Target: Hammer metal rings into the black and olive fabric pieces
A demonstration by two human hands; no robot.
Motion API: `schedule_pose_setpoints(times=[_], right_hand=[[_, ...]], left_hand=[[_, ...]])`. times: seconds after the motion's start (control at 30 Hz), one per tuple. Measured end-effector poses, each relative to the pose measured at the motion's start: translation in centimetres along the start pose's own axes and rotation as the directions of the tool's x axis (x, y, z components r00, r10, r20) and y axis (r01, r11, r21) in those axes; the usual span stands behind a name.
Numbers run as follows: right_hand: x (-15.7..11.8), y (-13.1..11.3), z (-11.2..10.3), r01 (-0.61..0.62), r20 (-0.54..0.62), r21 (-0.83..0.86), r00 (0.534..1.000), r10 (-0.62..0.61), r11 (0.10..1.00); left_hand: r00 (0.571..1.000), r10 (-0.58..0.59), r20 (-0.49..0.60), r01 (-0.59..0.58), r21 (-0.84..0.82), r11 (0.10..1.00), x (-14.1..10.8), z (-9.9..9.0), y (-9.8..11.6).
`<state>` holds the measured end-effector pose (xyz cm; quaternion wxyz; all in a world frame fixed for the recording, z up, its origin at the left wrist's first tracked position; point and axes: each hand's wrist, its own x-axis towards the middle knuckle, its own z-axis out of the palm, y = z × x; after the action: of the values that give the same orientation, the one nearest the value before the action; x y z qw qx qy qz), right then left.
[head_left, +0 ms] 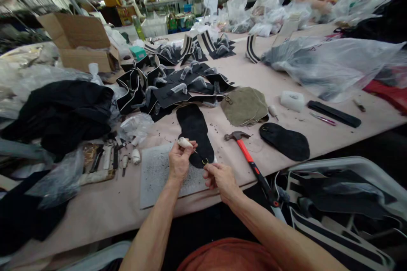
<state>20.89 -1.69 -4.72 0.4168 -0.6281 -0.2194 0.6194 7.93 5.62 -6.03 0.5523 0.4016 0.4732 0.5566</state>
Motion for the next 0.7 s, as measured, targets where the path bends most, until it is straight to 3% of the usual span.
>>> schedule_pose_setpoints(times=[0.03, 0.1, 0.13, 0.17, 0.23, 0.4, 0.5, 0.7], right_hand=[[0.3, 0.2, -1.0, 0.22, 0.006, -0.193, 0.975, -0.223, 0.956], [1.0, 0.6, -2.7, 0.541, 0.118, -0.531, 0.809, -0.575, 0.652], [1.3, 0.9, -3.3, 0.612, 0.196, -0.627, 0.722, -0.663, 0.481], [1.6, 1.1, -3.8, 0.635, 0.26, -0.691, 0.665, -0.7, 0.346], [2.0, 1.8, -4.2, 0.614, 0.33, -0.764, 0.634, -0.699, 0.196], [1.6, 2.9, -3.4, 0.579, 0.339, -0.81, 0.596, -0.728, 0.097], [1.4, 3.0, -3.3, 0.595, 0.343, -0.799, 0.566, -0.75, 0.084], [1.7, 3.4, -3.5, 0.636, 0.34, -0.766, 0.526, -0.779, 0.095]], left_hand=[[0.999, -0.023, 0.025, 0.023, -0.002, 1.0, 0.1, 0.4, -0.3], [0.996, -0.043, 0.077, 0.041, 0.024, 0.999, 0.3, 0.9, -0.8], [0.995, -0.042, 0.095, 0.038, 0.047, 0.998, 0.3, 1.0, -1.1], [0.994, -0.039, 0.104, 0.031, 0.069, 0.997, 0.3, 1.0, -1.3], [0.995, -0.031, 0.097, 0.021, 0.1, 0.995, 0.2, 1.0, -1.7], [0.994, -0.055, 0.09, 0.046, 0.097, 0.994, 0.6, 1.6, -2.0], [0.99, -0.065, 0.125, 0.052, 0.1, 0.994, 0.8, 2.0, -1.8], [0.998, -0.051, 0.039, 0.048, 0.073, 0.996, 0.3, 1.2, -1.6]])
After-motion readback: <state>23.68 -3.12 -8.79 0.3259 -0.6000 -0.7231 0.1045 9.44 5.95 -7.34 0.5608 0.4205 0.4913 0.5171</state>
